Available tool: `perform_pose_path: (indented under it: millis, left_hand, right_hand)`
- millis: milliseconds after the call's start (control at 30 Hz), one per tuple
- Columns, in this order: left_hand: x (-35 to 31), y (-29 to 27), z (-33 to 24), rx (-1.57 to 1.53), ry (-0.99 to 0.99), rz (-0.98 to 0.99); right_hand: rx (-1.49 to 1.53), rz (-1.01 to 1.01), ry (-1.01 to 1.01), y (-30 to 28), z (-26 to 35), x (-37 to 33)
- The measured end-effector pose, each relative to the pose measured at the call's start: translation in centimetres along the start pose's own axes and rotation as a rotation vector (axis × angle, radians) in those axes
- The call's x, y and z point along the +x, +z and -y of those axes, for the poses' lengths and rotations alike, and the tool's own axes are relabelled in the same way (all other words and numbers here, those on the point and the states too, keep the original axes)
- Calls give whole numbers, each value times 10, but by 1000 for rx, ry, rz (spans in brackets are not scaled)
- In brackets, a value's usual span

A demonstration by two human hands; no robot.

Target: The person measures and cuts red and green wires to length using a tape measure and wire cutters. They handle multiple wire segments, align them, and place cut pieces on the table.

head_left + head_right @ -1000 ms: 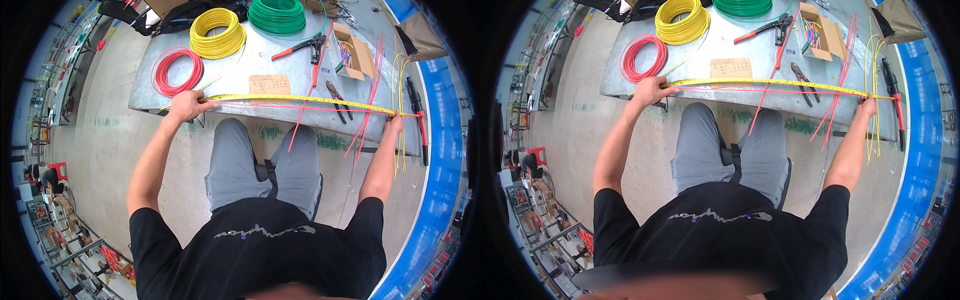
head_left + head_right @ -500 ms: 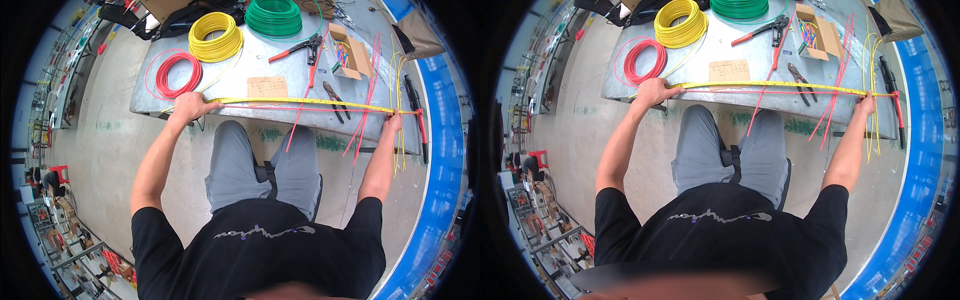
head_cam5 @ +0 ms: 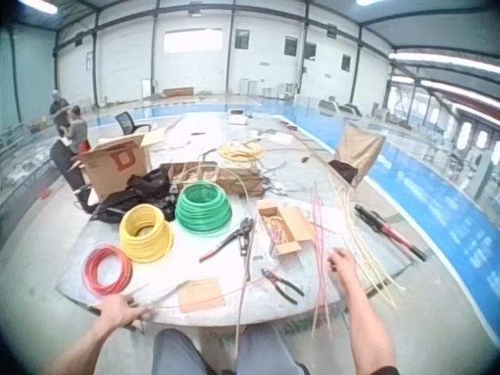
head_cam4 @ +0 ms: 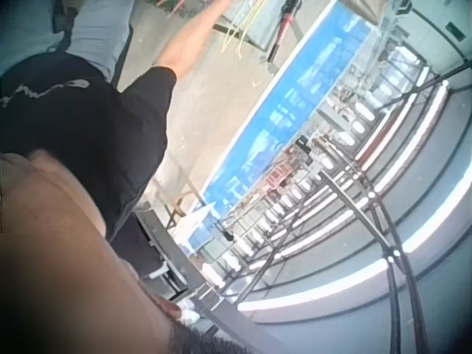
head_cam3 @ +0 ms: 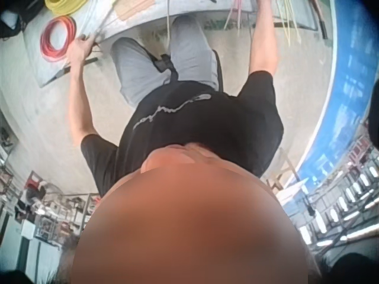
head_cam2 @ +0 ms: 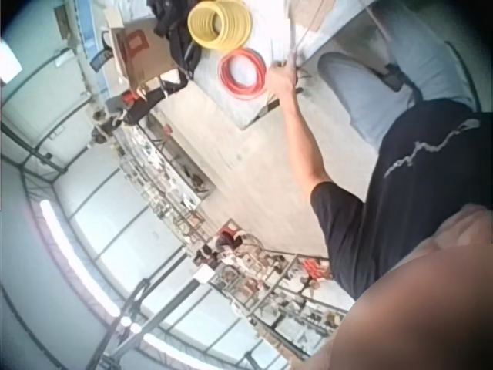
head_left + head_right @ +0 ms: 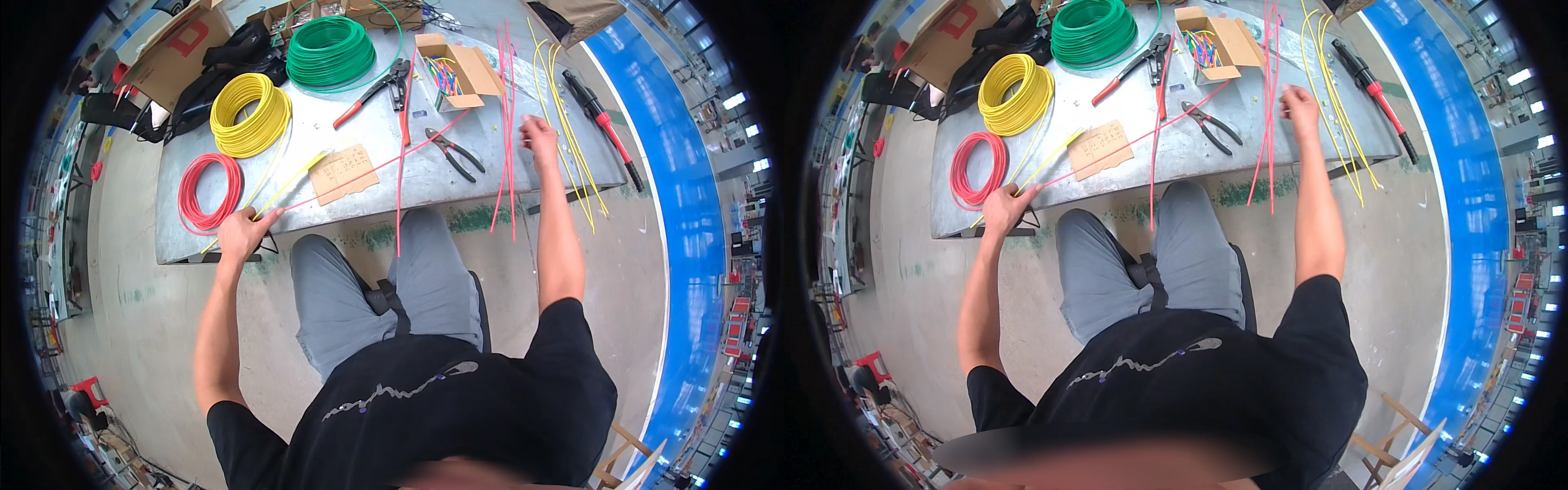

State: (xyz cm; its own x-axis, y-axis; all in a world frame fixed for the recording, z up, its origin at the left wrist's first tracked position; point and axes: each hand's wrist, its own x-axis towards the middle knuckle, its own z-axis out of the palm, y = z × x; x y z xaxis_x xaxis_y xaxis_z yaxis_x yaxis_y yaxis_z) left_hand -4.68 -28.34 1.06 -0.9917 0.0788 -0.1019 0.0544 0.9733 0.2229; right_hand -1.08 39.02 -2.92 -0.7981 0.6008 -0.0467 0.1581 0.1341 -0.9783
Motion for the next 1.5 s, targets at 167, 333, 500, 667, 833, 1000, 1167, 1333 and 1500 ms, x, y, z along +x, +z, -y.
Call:
perform_pose_path:
  millis: [167, 333, 500, 667, 833, 1000, 1167, 1333, 1500]
  left_hand:
    - [0, 1, 4, -25, -37, -34]
    - [-4, -3, 0, -103, 2, -98]
    - [-6, -8, 2, -120, 33, -173]
    - [-4, -3, 1, -144, 12, -176]
    - [-3, -14, -11, -152, 3, -175]
    - [-8, -42, -20, -134, -2, -187]
    - [-12, -56, -27, -120, -5, -182]
    - [-16, -59, -36, -99, 28, -192]
    - [-20, -54, -41, -87, 54, -216]
  right_hand:
    - [-922, 270, -475, 78, 25, -87]
    - [-1003, 318, -444, 112, 38, -94]
    - [-765, 292, -79, 92, 48, -84]
    - [497, 570, 184, 100, 47, -205]
    - [164, 853, -29, 234, 52, -321]
    - [-326, 834, -191, 313, 71, -333]
    - [-125, 829, 39, 331, 77, -332]
    - [-18, 774, 69, 341, 71, -332]
    - [-144, 768, -27, 351, 68, -325]
